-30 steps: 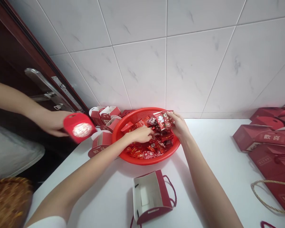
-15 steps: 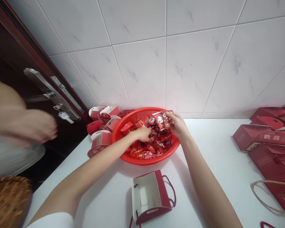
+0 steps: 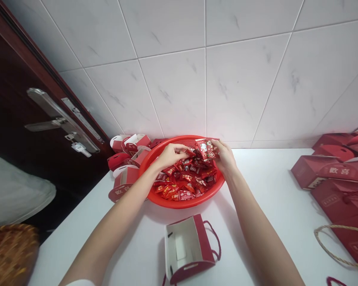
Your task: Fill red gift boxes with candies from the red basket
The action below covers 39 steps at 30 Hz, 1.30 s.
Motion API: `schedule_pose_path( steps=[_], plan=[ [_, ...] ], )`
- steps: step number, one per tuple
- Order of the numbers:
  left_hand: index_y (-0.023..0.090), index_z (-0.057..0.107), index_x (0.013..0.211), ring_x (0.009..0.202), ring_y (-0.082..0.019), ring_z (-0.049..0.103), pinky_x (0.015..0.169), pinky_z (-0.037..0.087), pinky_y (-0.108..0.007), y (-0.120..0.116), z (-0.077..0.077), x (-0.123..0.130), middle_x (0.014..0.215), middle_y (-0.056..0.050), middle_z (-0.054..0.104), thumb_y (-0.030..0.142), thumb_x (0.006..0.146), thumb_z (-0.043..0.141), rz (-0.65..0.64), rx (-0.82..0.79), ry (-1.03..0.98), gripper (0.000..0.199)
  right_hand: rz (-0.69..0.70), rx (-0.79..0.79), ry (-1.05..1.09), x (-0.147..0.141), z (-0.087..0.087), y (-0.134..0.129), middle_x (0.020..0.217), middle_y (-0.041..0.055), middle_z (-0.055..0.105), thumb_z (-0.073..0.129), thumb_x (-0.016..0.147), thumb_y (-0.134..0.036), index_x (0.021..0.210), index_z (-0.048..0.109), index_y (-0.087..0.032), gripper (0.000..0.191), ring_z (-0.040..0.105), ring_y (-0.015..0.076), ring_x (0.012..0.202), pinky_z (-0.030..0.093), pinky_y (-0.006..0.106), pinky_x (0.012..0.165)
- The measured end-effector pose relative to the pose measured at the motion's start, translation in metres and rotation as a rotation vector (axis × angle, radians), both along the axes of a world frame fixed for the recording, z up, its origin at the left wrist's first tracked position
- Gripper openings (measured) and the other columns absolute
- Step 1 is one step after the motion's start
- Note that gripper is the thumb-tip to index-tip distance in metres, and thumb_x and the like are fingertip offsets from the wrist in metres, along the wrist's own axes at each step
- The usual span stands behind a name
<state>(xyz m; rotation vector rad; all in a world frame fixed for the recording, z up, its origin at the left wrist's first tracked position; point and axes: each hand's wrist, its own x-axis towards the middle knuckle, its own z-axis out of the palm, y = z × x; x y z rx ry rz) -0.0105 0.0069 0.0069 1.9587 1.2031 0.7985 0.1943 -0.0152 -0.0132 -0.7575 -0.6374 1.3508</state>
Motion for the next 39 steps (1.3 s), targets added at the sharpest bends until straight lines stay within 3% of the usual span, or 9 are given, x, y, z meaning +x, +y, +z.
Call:
schedule_pose_path(
  steps=[4, 8, 13, 18, 22, 27, 34, 39],
  plan=[
    [0.015, 0.075, 0.090, 0.091, -0.023, 0.070, 0.089, 0.054, -0.037, -0.002, 0.003, 0.002, 0.094, -0.008, 0.077, 0.041, 0.076, 0.072, -0.065, 0.106, -0.195, 0.030, -0.025, -0.011, 0.015, -0.001, 0.001, -0.001, 0.061, -0.0031, 0.065, 0.082, 0.059, -0.027, 0.066, 0.063, -0.022, 0.021, 0.057, 0.0142, 0.058, 0.048, 0.028, 0.056],
    [0.015, 0.078, 0.086, 0.100, -0.026, 0.071, 0.095, 0.053, -0.038, -0.001, 0.004, 0.002, 0.097, -0.009, 0.079, 0.040, 0.074, 0.072, -0.050, 0.178, -0.277, 0.028, -0.029, -0.022, -0.005, -0.003, 0.004, -0.004, 0.060, -0.0043, 0.065, 0.080, 0.057, -0.028, 0.067, 0.063, -0.021, 0.021, 0.056, 0.0126, 0.055, 0.047, 0.025, 0.054],
    [0.018, 0.081, 0.082, 0.097, -0.027, 0.072, 0.090, 0.055, -0.038, -0.004, 0.005, 0.001, 0.093, -0.007, 0.080, 0.030, 0.070, 0.069, -0.012, 0.144, -0.369, 0.021, 0.007, -0.033, -0.024, -0.003, 0.008, -0.007, 0.058, -0.0048, 0.064, 0.078, 0.059, -0.028, 0.072, 0.068, -0.018, 0.019, 0.056, 0.0113, 0.053, 0.046, 0.025, 0.054],
    [0.016, 0.079, 0.087, 0.096, -0.025, 0.071, 0.092, 0.055, -0.039, -0.009, 0.007, 0.004, 0.096, -0.008, 0.079, 0.033, 0.071, 0.078, -0.027, 0.184, -0.350, 0.023, 0.032, -0.009, -0.026, -0.003, 0.007, -0.007, 0.061, -0.0041, 0.066, 0.078, 0.059, -0.028, 0.071, 0.069, -0.017, 0.018, 0.057, 0.0107, 0.055, 0.046, 0.024, 0.055],
    [0.016, 0.075, 0.105, 0.095, -0.022, 0.070, 0.090, 0.055, -0.037, -0.009, 0.006, 0.006, 0.103, -0.008, 0.077, 0.033, 0.071, 0.082, -0.080, 0.176, -0.391, 0.039, 0.053, -0.021, -0.043, -0.004, 0.006, -0.006, 0.062, -0.0042, 0.067, 0.079, 0.059, -0.028, 0.073, 0.067, -0.018, 0.021, 0.059, 0.0113, 0.056, 0.047, 0.024, 0.055],
    [0.017, 0.066, 0.125, 0.092, -0.020, 0.069, 0.086, 0.056, -0.034, -0.007, 0.003, 0.007, 0.097, -0.005, 0.075, 0.031, 0.070, 0.085, -0.091, 0.112, -0.454, 0.060, 0.065, -0.005, -0.048, -0.004, 0.003, -0.004, 0.067, -0.0022, 0.069, 0.080, 0.062, -0.030, 0.077, 0.067, -0.019, 0.023, 0.062, 0.0133, 0.061, 0.050, 0.026, 0.059],
    [0.015, 0.068, 0.121, 0.105, -0.025, 0.068, 0.096, 0.054, -0.041, -0.006, -0.002, 0.010, 0.122, -0.012, 0.072, 0.032, 0.068, 0.086, -0.093, 0.052, -0.408, 0.059, 0.144, 0.073, -0.067, -0.003, 0.000, -0.005, 0.076, 0.0000, 0.073, 0.087, 0.059, -0.038, 0.083, 0.069, -0.019, 0.036, 0.066, 0.0160, 0.069, 0.054, 0.029, 0.068],
    [0.014, 0.068, 0.118, 0.089, -0.020, 0.068, 0.088, 0.055, -0.037, -0.008, -0.002, 0.015, 0.103, -0.009, 0.075, 0.027, 0.066, 0.086, -0.071, -0.002, -0.367, 0.057, 0.199, 0.091, -0.152, -0.004, 0.002, -0.010, 0.081, 0.0018, 0.074, 0.092, 0.053, -0.037, 0.090, 0.067, -0.018, 0.049, 0.069, 0.0181, 0.073, 0.054, 0.033, 0.072]
  ],
)
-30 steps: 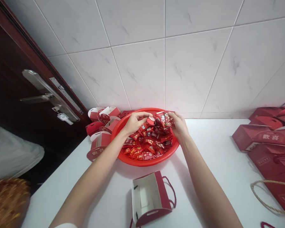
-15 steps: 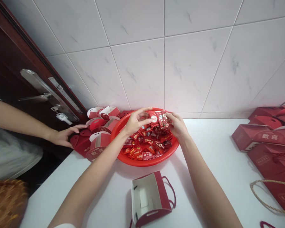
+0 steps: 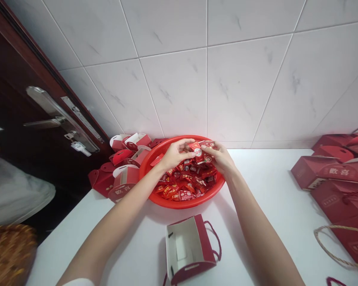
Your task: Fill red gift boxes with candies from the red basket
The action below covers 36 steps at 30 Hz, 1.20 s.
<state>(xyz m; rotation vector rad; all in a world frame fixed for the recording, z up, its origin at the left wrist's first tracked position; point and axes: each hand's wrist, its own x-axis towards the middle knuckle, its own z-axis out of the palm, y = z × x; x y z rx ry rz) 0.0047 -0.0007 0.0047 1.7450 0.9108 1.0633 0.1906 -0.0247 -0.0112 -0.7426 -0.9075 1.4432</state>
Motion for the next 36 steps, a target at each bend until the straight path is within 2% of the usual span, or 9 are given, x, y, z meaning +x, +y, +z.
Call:
schedule_pose_path(
  steps=[4, 8, 11, 15, 21, 25, 29, 33, 36],
  plan=[
    [0.014, 0.069, 0.112, 0.075, -0.015, 0.065, 0.076, 0.054, -0.030, -0.004, 0.007, 0.001, 0.076, 0.000, 0.070, 0.021, 0.061, 0.087, 0.021, -0.074, -0.071, 0.054, -0.052, 0.030, -0.116, -0.003, 0.004, -0.005, 0.081, 0.0007, 0.074, 0.096, 0.045, -0.032, 0.092, 0.065, -0.019, 0.058, 0.068, 0.0180, 0.072, 0.054, 0.035, 0.074],
    [0.016, 0.071, 0.106, 0.069, -0.013, 0.064, 0.068, 0.052, -0.025, -0.020, 0.023, -0.003, 0.076, 0.001, 0.071, 0.012, 0.057, 0.083, -0.036, -0.193, -0.285, 0.051, -0.005, 0.089, -0.060, -0.001, 0.021, -0.016, 0.082, 0.0003, 0.074, 0.096, 0.046, -0.031, 0.091, 0.066, -0.020, 0.056, 0.068, 0.0178, 0.072, 0.055, 0.036, 0.075],
    [0.017, 0.074, 0.102, 0.069, -0.012, 0.064, 0.062, 0.049, -0.021, -0.044, 0.038, -0.012, 0.075, 0.001, 0.070, 0.007, 0.057, 0.078, -0.068, -0.206, -0.405, 0.046, 0.073, 0.129, -0.042, 0.004, 0.041, -0.030, 0.080, -0.0009, 0.072, 0.095, 0.049, -0.031, 0.092, 0.067, -0.020, 0.052, 0.066, 0.0166, 0.070, 0.056, 0.034, 0.071],
    [0.020, 0.076, 0.097, 0.076, -0.014, 0.065, 0.064, 0.049, -0.023, -0.085, 0.052, -0.026, 0.079, 0.000, 0.071, 0.009, 0.062, 0.075, -0.062, -0.153, -0.396, 0.037, 0.176, 0.174, -0.094, 0.010, 0.061, -0.054, 0.079, -0.0011, 0.070, 0.094, 0.052, -0.029, 0.093, 0.068, -0.020, 0.049, 0.065, 0.0149, 0.069, 0.055, 0.030, 0.066],
    [0.020, 0.074, 0.097, 0.084, -0.018, 0.065, 0.075, 0.053, -0.029, -0.138, 0.048, -0.036, 0.086, -0.003, 0.071, 0.015, 0.067, 0.074, -0.002, -0.097, -0.332, 0.031, 0.250, 0.218, -0.189, 0.006, 0.071, -0.092, 0.084, 0.0004, 0.071, 0.093, 0.056, -0.027, 0.097, 0.068, -0.020, 0.048, 0.066, 0.0161, 0.071, 0.055, 0.029, 0.064],
    [0.018, 0.072, 0.096, 0.082, -0.018, 0.066, 0.072, 0.055, -0.030, -0.170, 0.036, -0.029, 0.089, -0.004, 0.071, 0.016, 0.073, 0.071, -0.105, -0.118, -0.135, 0.023, 0.267, 0.287, -0.283, 0.007, 0.076, -0.115, 0.083, -0.0001, 0.069, 0.092, 0.059, -0.025, 0.101, 0.068, -0.021, 0.048, 0.066, 0.0170, 0.072, 0.056, 0.029, 0.063],
    [0.021, 0.072, 0.108, 0.091, -0.020, 0.068, 0.082, 0.059, -0.035, -0.194, 0.030, -0.029, 0.111, -0.007, 0.069, 0.018, 0.080, 0.067, -0.195, -0.063, 0.142, 0.029, 0.265, 0.336, -0.371, 0.009, 0.080, -0.133, 0.073, -0.0040, 0.064, 0.092, 0.061, -0.023, 0.104, 0.067, -0.022, 0.050, 0.062, 0.0138, 0.064, 0.053, 0.025, 0.058],
    [0.027, 0.077, 0.104, 0.115, -0.027, 0.062, 0.106, 0.049, -0.045, -0.206, 0.033, -0.037, 0.121, -0.006, 0.067, 0.023, 0.086, 0.063, -0.048, 0.165, 0.440, 0.023, 0.305, 0.372, -0.441, 0.005, 0.083, -0.144, 0.074, -0.0044, 0.063, 0.091, 0.062, -0.022, 0.104, 0.067, -0.020, 0.048, 0.059, 0.0117, 0.061, 0.051, 0.024, 0.056],
    [0.028, 0.078, 0.098, 0.118, -0.031, 0.060, 0.104, 0.048, -0.047, -0.213, 0.036, -0.041, 0.117, -0.006, 0.068, 0.032, 0.090, 0.062, 0.006, 0.145, 0.643, 0.019, 0.345, 0.404, -0.467, 0.001, 0.080, -0.146, 0.078, -0.0033, 0.063, 0.090, 0.064, -0.023, 0.105, 0.068, -0.021, 0.046, 0.062, 0.0132, 0.067, 0.053, 0.026, 0.061]
  ],
)
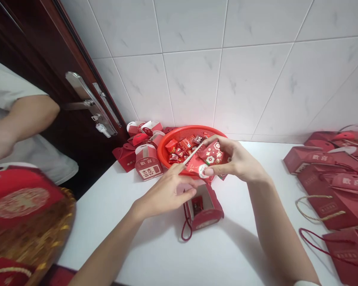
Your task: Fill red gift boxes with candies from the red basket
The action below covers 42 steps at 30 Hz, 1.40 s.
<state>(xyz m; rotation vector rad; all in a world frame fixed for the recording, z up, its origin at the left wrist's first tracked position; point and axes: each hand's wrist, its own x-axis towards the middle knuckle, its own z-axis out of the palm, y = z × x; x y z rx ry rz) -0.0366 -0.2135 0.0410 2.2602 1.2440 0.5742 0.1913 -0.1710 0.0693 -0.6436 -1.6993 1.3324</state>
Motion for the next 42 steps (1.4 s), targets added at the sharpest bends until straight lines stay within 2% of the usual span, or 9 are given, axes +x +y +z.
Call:
schedule_pose_path(
  steps=[6, 9, 11, 16, 20, 22, 26, 33, 42],
  plan=[
    [0.027, 0.065, 0.120, 0.110, -0.026, 0.064, 0.094, 0.053, -0.036, -0.010, 0.001, -0.004, 0.121, -0.003, 0.070, 0.023, 0.085, 0.063, -0.075, -0.132, -0.077, 0.035, 0.262, -0.012, -0.071, -0.020, -0.013, 0.000, 0.091, -0.0004, 0.067, 0.089, 0.065, -0.023, 0.102, 0.065, -0.020, 0.044, 0.064, 0.0150, 0.078, 0.053, 0.027, 0.069],
    [0.023, 0.064, 0.118, 0.101, -0.025, 0.067, 0.089, 0.056, -0.035, -0.009, -0.003, -0.010, 0.111, -0.003, 0.072, 0.024, 0.081, 0.069, -0.136, -0.295, -0.158, 0.038, 0.389, 0.032, -0.137, -0.027, -0.019, 0.002, 0.094, -0.0002, 0.066, 0.087, 0.068, -0.026, 0.100, 0.064, -0.019, 0.040, 0.063, 0.0154, 0.083, 0.052, 0.028, 0.075],
    [0.023, 0.062, 0.125, 0.105, -0.027, 0.067, 0.091, 0.055, -0.037, -0.007, -0.007, -0.015, 0.118, -0.004, 0.071, 0.024, 0.076, 0.074, -0.142, -0.363, -0.168, 0.051, 0.424, 0.073, -0.243, -0.027, -0.019, 0.004, 0.093, -0.0003, 0.066, 0.084, 0.072, -0.026, 0.100, 0.063, -0.019, 0.035, 0.062, 0.0157, 0.083, 0.051, 0.028, 0.074],
    [0.027, 0.054, 0.144, 0.133, -0.031, 0.053, 0.110, 0.046, -0.043, -0.007, -0.014, -0.024, 0.150, -0.008, 0.054, 0.023, 0.071, 0.074, -0.125, -0.354, -0.032, 0.076, 0.311, 0.161, -0.684, -0.014, -0.013, 0.000, 0.079, -0.0024, 0.064, 0.075, 0.078, -0.017, 0.090, 0.056, -0.021, 0.023, 0.058, 0.0162, 0.073, 0.043, 0.026, 0.062],
    [0.022, 0.042, 0.155, 0.149, -0.034, 0.034, 0.120, 0.033, -0.046, -0.009, -0.013, -0.024, 0.163, -0.011, 0.037, 0.026, 0.071, 0.072, -0.054, -0.378, 0.098, 0.089, 0.162, 0.197, -0.964, -0.008, -0.012, -0.008, 0.072, -0.0023, 0.059, 0.063, 0.075, -0.003, 0.086, 0.054, -0.021, 0.023, 0.052, 0.0155, 0.065, 0.035, 0.026, 0.054],
    [0.022, 0.042, 0.154, 0.150, -0.034, 0.033, 0.120, 0.034, -0.045, -0.010, -0.013, -0.022, 0.163, -0.011, 0.037, 0.026, 0.070, 0.071, -0.054, -0.384, 0.108, 0.089, 0.212, 0.209, -0.975, -0.009, -0.013, -0.009, 0.076, -0.0008, 0.061, 0.059, 0.076, -0.001, 0.088, 0.057, -0.020, 0.022, 0.053, 0.0150, 0.066, 0.035, 0.026, 0.053],
    [0.025, 0.049, 0.149, 0.138, -0.032, 0.049, 0.110, 0.046, -0.040, -0.011, -0.014, -0.018, 0.154, -0.009, 0.049, 0.026, 0.070, 0.070, -0.080, -0.344, 0.034, 0.082, 0.384, 0.193, -0.868, -0.011, -0.015, -0.008, 0.091, 0.0023, 0.069, 0.058, 0.083, -0.004, 0.099, 0.064, -0.019, 0.023, 0.060, 0.0154, 0.077, 0.040, 0.025, 0.059],
    [0.027, 0.058, 0.141, 0.127, -0.031, 0.057, 0.095, 0.053, -0.034, -0.011, -0.010, -0.015, 0.140, -0.007, 0.060, 0.023, 0.068, 0.069, -0.093, -0.335, 0.022, 0.073, 0.428, 0.260, -0.933, -0.015, -0.016, -0.008, 0.090, 0.0025, 0.068, 0.060, 0.085, -0.008, 0.108, 0.063, -0.018, 0.025, 0.056, 0.0136, 0.069, 0.037, 0.024, 0.056],
    [0.024, 0.064, 0.124, 0.118, -0.029, 0.061, 0.092, 0.053, -0.034, -0.012, -0.011, -0.013, 0.124, -0.006, 0.065, 0.024, 0.069, 0.068, -0.084, -0.343, -0.005, 0.055, 0.375, 0.255, -1.050, -0.024, -0.017, -0.009, 0.090, 0.0041, 0.067, 0.056, 0.086, -0.010, 0.101, 0.060, -0.017, 0.017, 0.056, 0.0151, 0.071, 0.035, 0.025, 0.053]
  ],
)
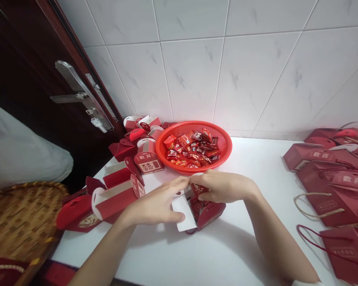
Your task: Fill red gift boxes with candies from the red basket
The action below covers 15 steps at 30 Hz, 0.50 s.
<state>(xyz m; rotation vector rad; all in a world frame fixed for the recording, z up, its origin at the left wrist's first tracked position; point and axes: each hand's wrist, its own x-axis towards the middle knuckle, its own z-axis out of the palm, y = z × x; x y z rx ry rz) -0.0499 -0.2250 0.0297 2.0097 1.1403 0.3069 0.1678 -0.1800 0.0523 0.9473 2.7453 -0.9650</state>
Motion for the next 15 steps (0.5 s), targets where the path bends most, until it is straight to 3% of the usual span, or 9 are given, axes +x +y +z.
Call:
schedule_pose_path(
  steps=[7, 15],
  plan=[
    [0.026, 0.049, 0.149, 0.133, -0.030, 0.053, 0.104, 0.049, -0.036, -0.001, 0.001, -0.001, 0.146, -0.007, 0.056, 0.023, 0.069, 0.069, 0.019, 0.014, 0.020, 0.082, -0.062, 0.095, 0.002, 0.001, -0.009, -0.001, 0.109, 0.0074, 0.072, 0.047, 0.070, 0.008, 0.114, 0.066, -0.018, 0.055, 0.064, 0.0187, 0.086, 0.038, 0.023, 0.056],
    [0.023, 0.034, 0.159, 0.147, -0.032, 0.039, 0.118, 0.038, -0.042, -0.003, -0.002, -0.003, 0.163, -0.007, 0.037, 0.025, 0.073, 0.069, 0.044, -0.035, 0.104, 0.093, 0.001, -0.021, 0.165, 0.013, 0.003, -0.007, 0.111, 0.0059, 0.073, 0.060, 0.083, -0.006, 0.120, 0.068, -0.020, 0.041, 0.066, 0.0188, 0.090, 0.047, 0.025, 0.069]
  ],
)
